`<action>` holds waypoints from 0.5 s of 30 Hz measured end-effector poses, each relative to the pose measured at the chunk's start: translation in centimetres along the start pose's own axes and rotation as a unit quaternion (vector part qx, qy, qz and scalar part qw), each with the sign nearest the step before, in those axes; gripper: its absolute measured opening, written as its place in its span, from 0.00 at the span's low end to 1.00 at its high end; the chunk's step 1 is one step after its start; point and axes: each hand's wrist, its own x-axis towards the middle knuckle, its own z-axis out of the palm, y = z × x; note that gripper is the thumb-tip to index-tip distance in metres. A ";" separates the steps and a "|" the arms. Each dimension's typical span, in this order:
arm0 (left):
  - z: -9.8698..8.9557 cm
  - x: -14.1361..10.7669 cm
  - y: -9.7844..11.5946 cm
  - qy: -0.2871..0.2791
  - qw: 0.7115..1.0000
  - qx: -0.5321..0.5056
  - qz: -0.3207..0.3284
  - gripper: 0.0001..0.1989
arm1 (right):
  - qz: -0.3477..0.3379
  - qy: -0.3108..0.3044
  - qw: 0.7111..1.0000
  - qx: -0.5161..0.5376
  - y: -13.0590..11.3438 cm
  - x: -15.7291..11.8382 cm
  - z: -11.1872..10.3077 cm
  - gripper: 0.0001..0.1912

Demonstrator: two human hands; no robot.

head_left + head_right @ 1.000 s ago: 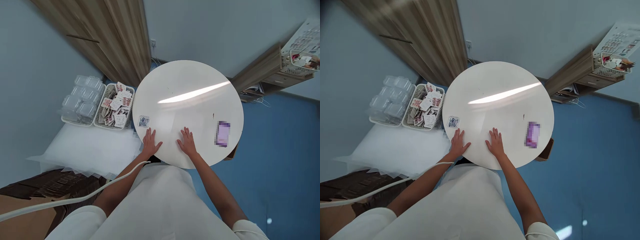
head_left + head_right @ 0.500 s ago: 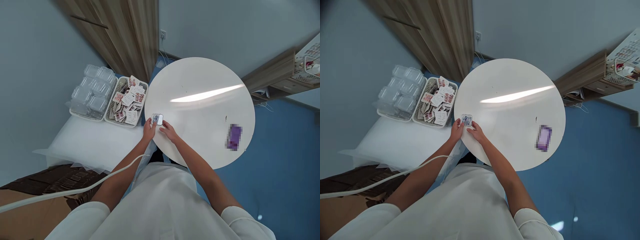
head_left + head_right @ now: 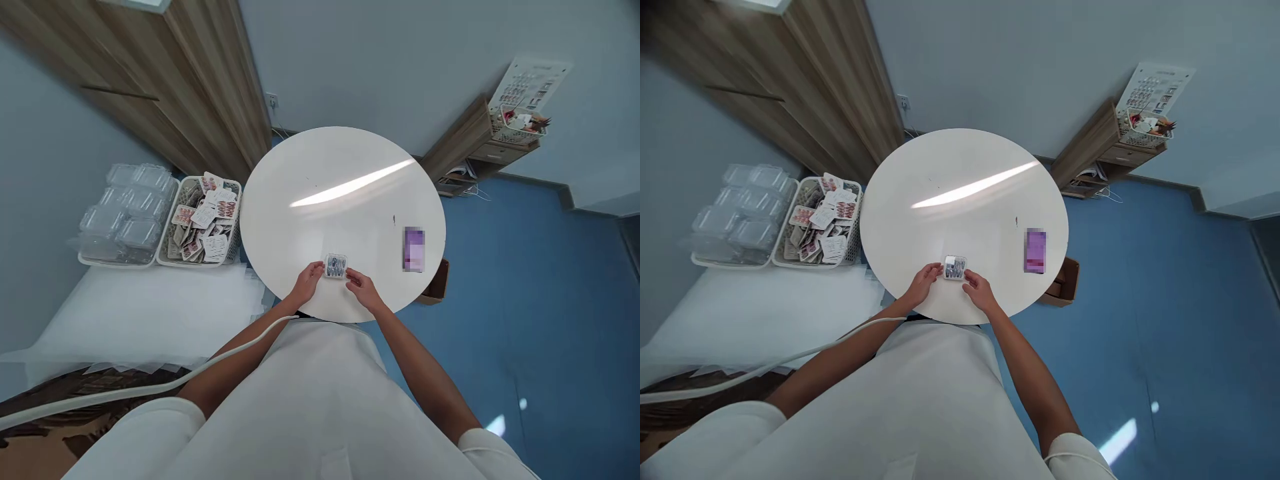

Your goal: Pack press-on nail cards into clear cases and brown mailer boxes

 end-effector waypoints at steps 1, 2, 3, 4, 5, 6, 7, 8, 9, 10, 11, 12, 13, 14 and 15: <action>1.0 -0.2 0.0 -0.017 1.000 0.003 -0.006 0.20 | 0.005 0.002 1.000 0.004 0.8 -0.6 -1.0 0.23; 1.8 -0.3 0.0 -0.028 1.000 0.009 -0.010 0.20 | 0.007 0.002 1.000 0.006 1.5 -1.2 -1.9 0.22; 2.5 -0.5 -0.1 -0.034 0.999 0.018 -0.013 0.20 | 0.009 0.003 1.000 0.006 2.2 -1.6 -2.5 0.22; 3.1 -0.6 -0.2 -0.037 0.999 0.029 -0.014 0.20 | 0.010 0.002 1.000 0.005 2.7 -2.0 -2.9 0.21; 3.5 -0.8 -0.3 -0.037 0.998 0.043 -0.016 0.20 | 0.007 -0.001 1.000 0.003 3.1 -2.2 -3.2 0.21; 3.9 -1.0 -0.4 -0.033 0.998 0.057 -0.020 0.20 | 0.001 -0.006 1.000 0.000 3.5 -2.4 -3.4 0.21; 4.2 -1.2 -0.6 -0.028 0.997 0.070 -0.025 0.20 | -0.007 -0.014 1.000 -0.005 3.8 -2.5 -3.5 0.20; 4.4 -1.5 -0.8 -0.020 0.996 0.082 -0.030 0.20 | -0.016 -0.022 1.000 -0.010 4.0 -2.5 -3.5 0.20; 4.6 -1.7 -0.9 -0.010 0.995 0.091 -0.034 0.20 | -0.024 -0.029 0.999 -0.016 4.2 -2.5 -3.5 0.20; 4.9 -2.0 -1.1 0.001 0.995 0.098 -0.037 0.20 | -0.033 -0.033 0.999 -0.024 4.4 -2.5 -3.5 0.19; 5.1 -2.3 -1.3 0.012 0.994 0.104 -0.036 0.20 | -0.040 -0.036 0.998 -0.034 4.6 -2.5 -3.5 0.19; 5.3 -2.6 -1.5 0.022 0.993 0.110 -0.035 0.20 | -0.047 -0.038 0.997 -0.044 4.8 -2.4 -3.5 0.19; 5.6 -2.8 -1.6 0.030 0.992 0.117 -0.033 0.20 | -0.055 -0.040 0.996 -0.055 5.0 -2.4 -3.5 0.19; 5.8 -3.1 -1.6 0.039 0.991 0.125 -0.033 0.20 | -0.064 -0.043 0.995 -0.066 5.2 -2.4 -3.5 0.19; 6.0 -3.4 -1.7 0.046 0.989 0.133 -0.034 0.19 | -0.073 -0.049 0.993 -0.078 5.4 -2.4 -3.5 0.19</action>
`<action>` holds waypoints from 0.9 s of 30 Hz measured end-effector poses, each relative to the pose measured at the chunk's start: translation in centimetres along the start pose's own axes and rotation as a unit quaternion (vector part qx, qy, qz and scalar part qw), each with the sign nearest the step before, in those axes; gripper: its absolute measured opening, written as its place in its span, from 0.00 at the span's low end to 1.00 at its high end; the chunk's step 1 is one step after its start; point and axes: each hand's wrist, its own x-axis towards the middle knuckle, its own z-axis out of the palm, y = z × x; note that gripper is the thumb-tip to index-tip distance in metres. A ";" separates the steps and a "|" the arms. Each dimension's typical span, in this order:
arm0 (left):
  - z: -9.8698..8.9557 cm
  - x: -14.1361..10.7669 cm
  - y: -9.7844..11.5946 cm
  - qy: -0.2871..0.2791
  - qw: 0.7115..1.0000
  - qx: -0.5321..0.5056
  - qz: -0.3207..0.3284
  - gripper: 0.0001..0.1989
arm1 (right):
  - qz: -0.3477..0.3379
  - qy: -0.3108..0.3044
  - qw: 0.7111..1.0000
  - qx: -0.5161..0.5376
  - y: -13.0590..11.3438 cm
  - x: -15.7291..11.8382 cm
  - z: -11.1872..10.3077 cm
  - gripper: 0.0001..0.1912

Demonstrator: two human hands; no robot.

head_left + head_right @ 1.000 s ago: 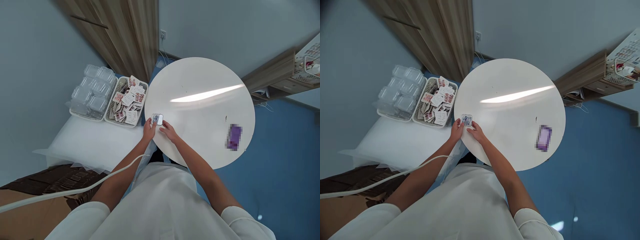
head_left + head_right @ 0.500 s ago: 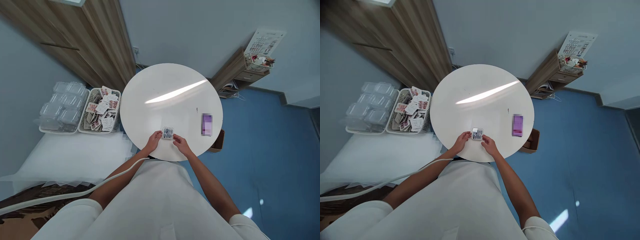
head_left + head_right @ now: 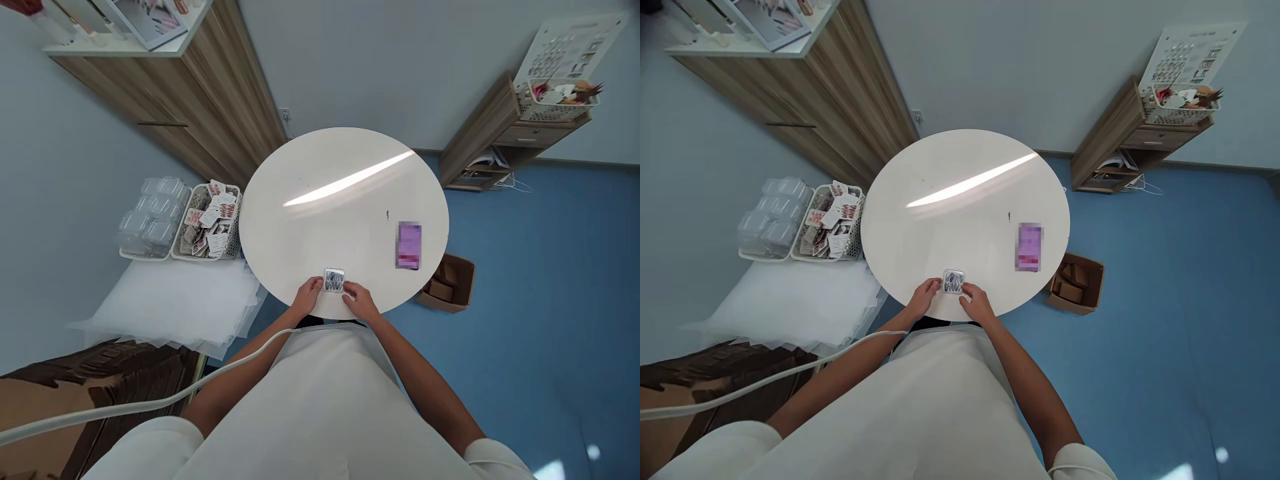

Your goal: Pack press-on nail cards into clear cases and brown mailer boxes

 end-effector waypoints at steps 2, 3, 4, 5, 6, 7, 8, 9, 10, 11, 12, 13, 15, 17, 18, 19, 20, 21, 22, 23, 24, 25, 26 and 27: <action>0.3 -0.5 0.1 0.012 1.000 0.016 -0.003 0.19 | -0.016 -0.011 1.000 -0.024 0.2 -0.1 0.0 0.20; 0.5 -0.7 0.2 0.016 1.000 0.023 -0.002 0.19 | -0.022 -0.014 0.999 -0.037 0.3 -0.1 -0.1 0.19; 0.6 -0.8 0.3 0.017 0.999 0.032 -0.001 0.19 | -0.028 -0.017 0.998 -0.052 0.3 -0.2 -0.1 0.19; 0.7 -0.9 0.3 0.013 0.999 0.044 0.001 0.20 | -0.032 -0.020 0.997 -0.068 0.4 -0.3 -0.1 0.19; 0.7 -1.0 0.4 0.008 0.998 0.060 0.003 0.20 | -0.037 -0.023 0.995 -0.084 0.4 -0.4 -0.2 0.19; 0.7 -1.1 0.4 0.001 0.997 0.081 0.007 0.21 | -0.043 -0.025 0.993 -0.103 0.4 -0.5 -0.2 0.19; 0.7 -1.1 0.3 -0.003 0.994 0.108 0.016 0.21 | -0.050 -0.024 0.991 -0.125 0.4 -0.6 -0.2 0.20; 0.7 -1.1 0.3 -0.003 0.990 0.140 0.031 0.21 | -0.059 -0.019 0.987 -0.151 0.4 -0.7 -0.2 0.20; 0.6 -1.1 0.2 0.000 0.983 0.175 0.053 0.22 | -0.068 -0.010 0.981 -0.182 0.3 -0.8 -0.1 0.22; 0.4 -1.0 0.0 0.004 0.974 0.211 0.082 0.23 | -0.080 0.001 0.973 -0.217 0.2 -0.7 -0.1 0.25; 0.3 -0.9 -0.2 0.006 0.963 0.245 0.112 0.25 | -0.095 0.008 0.963 -0.253 -0.1 -0.6 0.0 0.29; 0.0 -0.8 -0.4 0.002 0.951 0.274 0.140 0.27 | -0.112 0.007 0.951 -0.287 -0.3 -0.3 0.1 0.33; -0.4 -0.5 -1.0 -0.017 0.931 0.317 0.181 0.29 | -0.148 -0.019 0.927 -0.344 -0.9 0.5 0.2 0.40; -0.8 -0.4 -1.5 -0.033 0.919 0.339 0.199 0.30 | -0.171 -0.058 0.906 -0.382 -1.4 1.5 0.3 0.43; -0.9 -0.3 -1.7 -0.036 0.916 0.345 0.202 0.31 | -0.177 -0.076 0.898 -0.396 -1.6 2.0 0.3 0.43; -1.1 -0.3 -2.0 -0.037 0.915 0.348 0.203 0.31 | -0.179 -0.089 0.891 -0.408 -1.7 2.4 0.3 0.42; -1.2 -0.2 -2.1 -0.037 0.914 0.349 0.204 0.31 | -0.182 -0.099 0.884 -0.418 -1.7 2.7 0.2 0.41; -1.3 -0.2 -2.3 -0.038 0.913 0.349 0.205 0.31 | -0.186 -0.106 0.879 -0.427 -1.7 3.0 0.2 0.40; -1.4 -0.2 -2.4 -0.040 0.913 0.349 0.208 0.31 | -0.192 -0.112 0.873 -0.434 -1.6 3.1 0.1 0.39; -1.4 -0.2 -2.5 -0.042 0.912 0.349 0.211 0.30 | -0.198 -0.115 0.868 -0.441 -1.4 3.2 0.1 0.38; -1.5 -0.2 -2.6 -0.045 0.911 0.349 0.216 0.30 | -0.206 -0.118 0.862 -0.448 -1.3 3.2 0.0 0.37; -1.6 -0.2 -2.6 -0.049 0.909 0.350 0.221 0.30 | -0.213 -0.120 0.857 -0.454 -1.2 3.1 0.1 0.36; -1.7 -0.2 -2.7 -0.053 0.907 0.351 0.226 0.30 | -0.220 -0.119 0.851 -0.462 -1.1 3.1 0.1 0.35; -1.8 -0.2 -2.7 -0.056 0.904 0.354 0.231 0.30 | -0.225 -0.117 0.845 -0.470 -1.0 3.1 0.3 0.33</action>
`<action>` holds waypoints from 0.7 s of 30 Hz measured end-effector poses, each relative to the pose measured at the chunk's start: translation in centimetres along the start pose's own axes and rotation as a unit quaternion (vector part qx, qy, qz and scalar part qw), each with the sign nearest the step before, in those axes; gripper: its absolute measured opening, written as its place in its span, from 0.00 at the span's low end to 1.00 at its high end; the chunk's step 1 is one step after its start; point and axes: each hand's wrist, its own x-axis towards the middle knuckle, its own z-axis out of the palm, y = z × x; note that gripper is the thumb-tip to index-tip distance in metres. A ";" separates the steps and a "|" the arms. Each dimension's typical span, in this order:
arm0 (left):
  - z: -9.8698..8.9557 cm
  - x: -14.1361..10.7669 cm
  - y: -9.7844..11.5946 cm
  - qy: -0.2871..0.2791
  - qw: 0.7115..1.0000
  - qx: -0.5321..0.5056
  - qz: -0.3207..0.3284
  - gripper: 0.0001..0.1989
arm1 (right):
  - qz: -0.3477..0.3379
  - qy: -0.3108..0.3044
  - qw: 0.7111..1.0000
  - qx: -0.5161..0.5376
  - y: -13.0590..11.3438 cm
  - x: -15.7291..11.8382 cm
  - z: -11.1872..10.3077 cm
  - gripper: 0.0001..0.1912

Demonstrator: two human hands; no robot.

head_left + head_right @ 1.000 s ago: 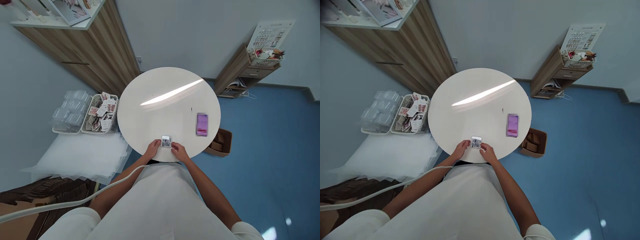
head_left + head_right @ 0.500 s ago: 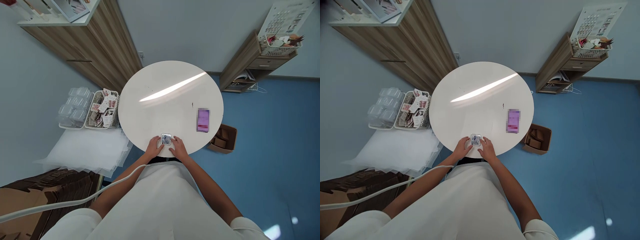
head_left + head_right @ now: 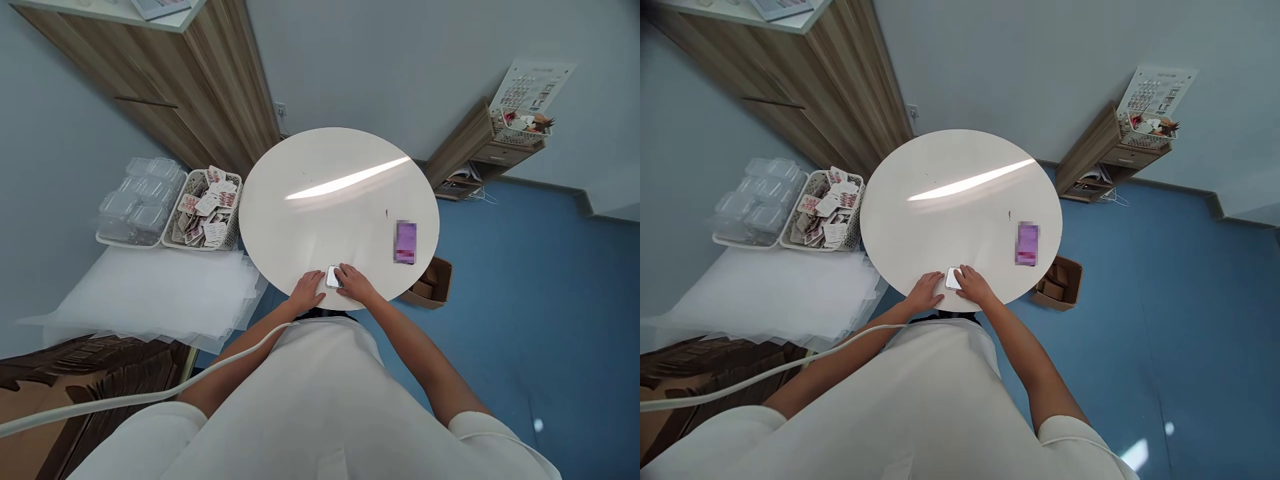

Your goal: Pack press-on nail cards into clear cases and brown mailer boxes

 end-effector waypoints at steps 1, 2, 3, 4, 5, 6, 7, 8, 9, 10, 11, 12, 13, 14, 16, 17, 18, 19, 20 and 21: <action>-0.1 0.0 0.0 -0.002 1.000 0.005 0.005 0.30 | -0.001 0.002 1.000 -0.011 -0.1 0.0 0.1 0.33; -0.1 0.0 -0.1 -0.005 1.000 0.011 0.010 0.30 | 0.000 0.005 1.000 -0.019 -0.3 0.1 0.2 0.32; -0.2 -0.1 -0.1 -0.009 1.000 0.020 0.014 0.31 | 0.003 0.008 1.000 -0.026 -0.4 0.1 0.3 0.32; -0.3 -0.1 0.0 -0.015 0.999 0.030 0.018 0.31 | 0.006 0.010 1.000 -0.029 -0.5 0.2 0.3 0.32; -0.4 -0.1 0.0 -0.021 0.999 0.043 0.021 0.32 | 0.008 0.010 0.999 -0.030 -0.6 0.2 0.3 0.32; -0.5 -0.1 0.1 -0.026 0.998 0.058 0.024 0.32 | 0.009 0.010 0.999 -0.029 -0.7 0.2 0.3 0.32; -0.6 -0.1 0.1 -0.029 0.996 0.075 0.027 0.33 | 0.010 0.009 1.000 -0.027 -0.7 0.1 0.3 0.32; -0.7 0.0 0.2 -0.030 0.995 0.093 0.030 0.34 | 0.010 0.006 1.000 -0.023 -0.7 0.1 0.3 0.32; -0.7 0.0 0.3 -0.030 0.993 0.111 0.036 0.35 | 0.010 0.003 1.000 -0.018 -0.6 0.0 0.2 0.31; -0.8 0.2 0.4 -0.030 0.990 0.129 0.044 0.35 | 0.010 0.000 1.000 -0.012 -0.6 -0.1 0.2 0.31; -0.8 0.3 0.4 -0.029 0.987 0.146 0.056 0.35 | 0.010 -0.002 1.000 -0.005 -0.5 -0.2 0.1 0.31; -0.8 0.6 0.5 -0.028 0.984 0.163 0.069 0.34 | 0.009 -0.003 1.000 0.002 -0.4 -0.3 0.0 0.30; -0.8 0.8 0.5 -0.027 0.980 0.177 0.082 0.32 | 0.010 -0.003 1.000 0.010 -0.4 -0.4 0.0 0.30; -0.7 1.1 0.5 -0.026 0.977 0.190 0.094 0.29 | 0.010 -0.002 1.000 0.018 -0.3 -0.4 -0.1 0.30; -0.6 1.7 0.4 -0.025 0.971 0.209 0.112 0.25 | 0.016 0.003 0.999 0.032 -0.3 -0.4 -0.2 0.30; -0.5 2.0 0.2 -0.024 0.969 0.215 0.120 0.24 | 0.020 0.005 0.999 0.038 -0.3 -0.4 -0.3 0.30; -0.5 2.2 0.1 -0.024 0.967 0.220 0.127 0.24 | 0.027 0.007 0.999 0.043 -0.3 -0.4 -0.3 0.30; -0.4 2.4 -0.1 -0.023 0.965 0.225 0.134 0.24 | 0.033 0.009 0.998 0.047 -0.4 -0.5 -0.4 0.31; -0.4 2.5 -0.3 -0.020 0.963 0.228 0.139 0.24 | 0.039 0.012 0.998 0.049 -0.4 -0.5 -0.4 0.31; -0.3 2.5 -0.5 -0.017 0.962 0.230 0.143 0.24 | 0.042 0.015 0.998 0.051 -0.5 -0.6 -0.4 0.31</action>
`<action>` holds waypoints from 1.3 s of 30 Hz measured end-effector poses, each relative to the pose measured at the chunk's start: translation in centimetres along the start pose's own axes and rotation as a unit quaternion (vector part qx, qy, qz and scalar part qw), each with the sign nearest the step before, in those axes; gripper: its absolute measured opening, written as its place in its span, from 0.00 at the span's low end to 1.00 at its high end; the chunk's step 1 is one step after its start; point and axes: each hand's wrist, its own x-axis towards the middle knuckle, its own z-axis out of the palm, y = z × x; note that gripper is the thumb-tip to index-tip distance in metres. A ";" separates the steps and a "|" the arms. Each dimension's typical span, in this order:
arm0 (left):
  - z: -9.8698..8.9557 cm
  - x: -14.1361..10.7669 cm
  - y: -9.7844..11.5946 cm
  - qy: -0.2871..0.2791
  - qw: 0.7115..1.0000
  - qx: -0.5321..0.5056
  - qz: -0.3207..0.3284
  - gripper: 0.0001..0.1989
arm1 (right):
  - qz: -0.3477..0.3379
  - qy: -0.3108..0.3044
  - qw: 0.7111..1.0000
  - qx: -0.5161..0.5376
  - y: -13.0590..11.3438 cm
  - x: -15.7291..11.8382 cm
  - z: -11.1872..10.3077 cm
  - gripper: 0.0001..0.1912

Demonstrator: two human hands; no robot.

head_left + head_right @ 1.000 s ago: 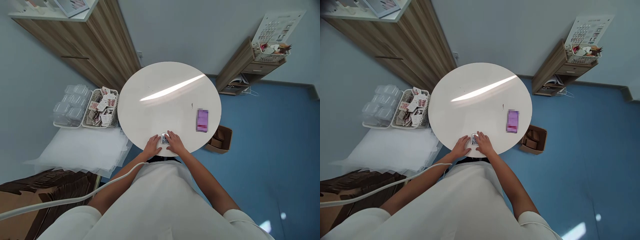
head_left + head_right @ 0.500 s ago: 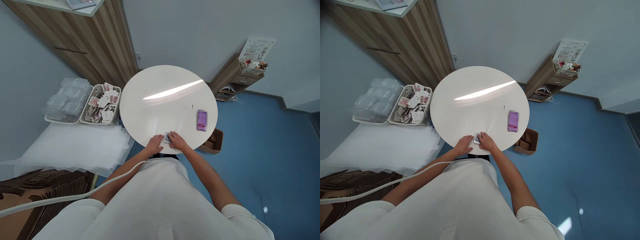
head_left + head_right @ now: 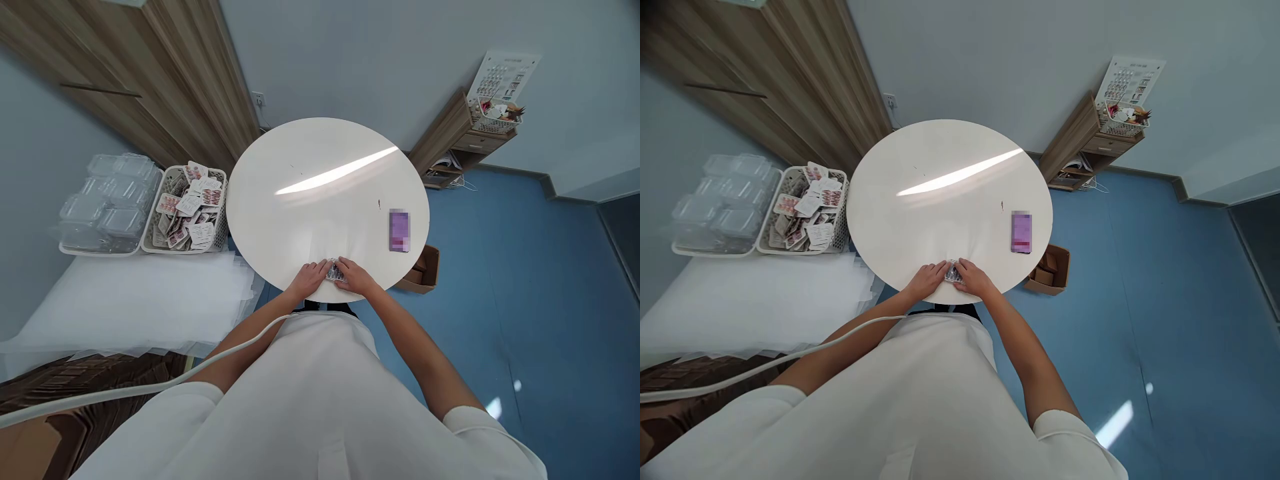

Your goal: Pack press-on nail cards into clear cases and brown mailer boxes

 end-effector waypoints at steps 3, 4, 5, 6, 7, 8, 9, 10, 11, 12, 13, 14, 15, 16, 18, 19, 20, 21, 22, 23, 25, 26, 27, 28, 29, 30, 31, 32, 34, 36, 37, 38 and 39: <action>0.2 -0.1 -0.3 0.005 1.000 -0.001 0.006 0.22 | -0.005 0.013 1.000 -0.003 -0.2 -0.4 0.1 0.31; 0.3 -0.2 -0.4 0.003 1.000 -0.006 0.007 0.22 | -0.008 0.015 1.000 -0.005 -0.3 -0.5 0.1 0.32; 0.3 -0.2 -0.5 -0.001 1.000 -0.012 0.008 0.21 | -0.007 0.016 1.000 -0.006 -0.4 -0.6 0.2 0.34; 0.4 -0.2 -0.5 -0.006 1.000 -0.020 0.008 0.21 | -0.004 0.015 1.000 -0.006 -0.5 -0.6 0.3 0.37; 0.4 -0.2 -0.6 -0.010 1.000 -0.029 0.006 0.20 | 0.002 0.014 1.000 -0.006 -0.6 -0.6 0.3 0.40; 0.5 -0.2 -0.7 -0.014 0.999 -0.040 0.004 0.20 | 0.010 0.014 1.000 -0.007 -0.7 -0.6 0.4 0.42; 0.5 -0.1 -0.7 -0.015 0.998 -0.053 0.001 0.20 | 0.018 0.016 1.000 -0.008 -0.8 -0.5 0.4 0.42; 0.5 -0.1 -0.8 -0.017 0.997 -0.069 -0.002 0.19 | 0.025 0.018 0.999 -0.008 -0.9 -0.4 0.5 0.40; 0.4 -0.1 -0.8 -0.018 0.996 -0.086 -0.006 0.19 | 0.030 0.022 0.999 -0.007 -1.0 -0.3 0.5 0.37; 0.3 -0.1 -0.8 -0.019 0.994 -0.103 -0.011 0.19 | 0.031 0.025 0.999 -0.006 -1.0 -0.3 0.5 0.32; 0.1 -0.2 -0.8 -0.022 0.993 -0.116 -0.015 0.19 | 0.031 0.027 0.999 -0.004 -1.0 -0.2 0.5 0.28; -0.2 -0.3 -0.8 -0.025 0.992 -0.125 -0.017 0.19 | 0.030 0.030 0.999 -0.004 -0.9 -0.2 0.5 0.24; -0.5 -0.4 -0.7 -0.027 0.991 -0.130 -0.017 0.19 | 0.030 0.034 0.999 -0.004 -0.9 -0.2 0.6 0.22; -0.9 -0.6 -0.6 -0.027 0.991 -0.130 -0.013 0.20 | 0.033 0.039 0.999 -0.004 -0.9 -0.3 0.7 0.22; -1.6 -0.9 -0.2 -0.018 0.992 -0.126 -0.003 0.25 | 0.041 0.058 0.997 0.002 -1.0 -0.7 0.9 0.21; -1.9 -1.1 0.1 -0.011 0.992 -0.122 0.000 0.27 | 0.045 0.071 0.996 0.010 -1.1 -0.9 1.0 0.21; -2.1 -1.2 0.3 -0.003 0.993 -0.118 0.001 0.27 | 0.045 0.084 0.995 0.021 -1.3 -1.1 1.2 0.21; -2.1 -1.2 0.6 0.004 0.993 -0.116 -0.001 0.25 | 0.045 0.098 0.994 0.034 -1.5 -1.4 1.4 0.21; -2.2 -1.2 0.8 0.009 0.993 -0.115 -0.005 0.22 | 0.044 0.110 0.992 0.047 -1.7 -1.6 1.6 0.21; -2.1 -1.2 1.0 0.013 0.993 -0.115 -0.010 0.19 | 0.049 0.120 0.990 0.058 -2.0 -1.9 1.7 0.21; -2.1 -1.3 1.3 0.018 0.992 -0.120 -0.017 0.17 | 0.070 0.135 0.986 0.073 -2.6 -2.4 2.0 0.20; -2.1 -1.3 1.3 0.017 0.992 -0.124 -0.018 0.17 | 0.084 0.140 0.983 0.080 -2.9 -2.7 2.0 0.20; -2.2 -1.3 1.4 0.014 0.991 -0.130 -0.016 0.17 | 0.096 0.142 0.981 0.088 -3.2 -3.0 2.0 0.20; -2.4 -1.4 1.3 0.007 0.991 -0.136 -0.016 0.16 | 0.106 0.142 0.979 0.096 -3.4 -3.2 2.0 0.20; -2.6 -1.4 1.3 -0.003 0.989 -0.144 -0.017 0.16 | 0.112 0.140 0.978 0.104 -3.6 -3.5 1.9 0.21; -2.8 -1.4 1.2 -0.015 0.988 -0.153 -0.020 0.16 | 0.118 0.137 0.977 0.112 -3.8 -3.7 1.8 0.20; -3.0 -1.4 1.1 -0.028 0.986 -0.163 -0.025 0.16 | 0.126 0.134 0.976 0.118 -3.9 -3.9 1.6 0.20; -3.2 -1.3 0.9 -0.041 0.984 -0.173 -0.032 0.16 | 0.134 0.129 0.975 0.124 -4.0 -4.0 1.4 0.20; -3.6 -1.1 0.5 -0.062 0.978 -0.194 -0.048 0.16 | 0.155 0.120 0.971 0.137 -4.1 -4.0 0.9 0.19; -3.9 -0.7 -0.1 -0.078 0.971 -0.219 -0.057 0.15 | 0.169 0.115 0.967 0.151 -3.9 -3.6 0.3 0.18; -4.1 -0.4 -0.4 -0.083 0.967 -0.235 -0.059 0.15 | 0.175 0.117 0.965 0.157 -3.7 -3.3 -0.1 0.17; -4.2 0.0 -0.8 -0.087 0.962 -0.253 -0.059 0.14 | 0.181 0.120 0.963 0.162 -3.5 -2.9 -0.5 0.16; -4.3 0.5 -1.1 -0.090 0.957 -0.270 -0.059 0.13 | 0.188 0.124 0.960 0.169 -3.2 -2.4 -0.8 0.15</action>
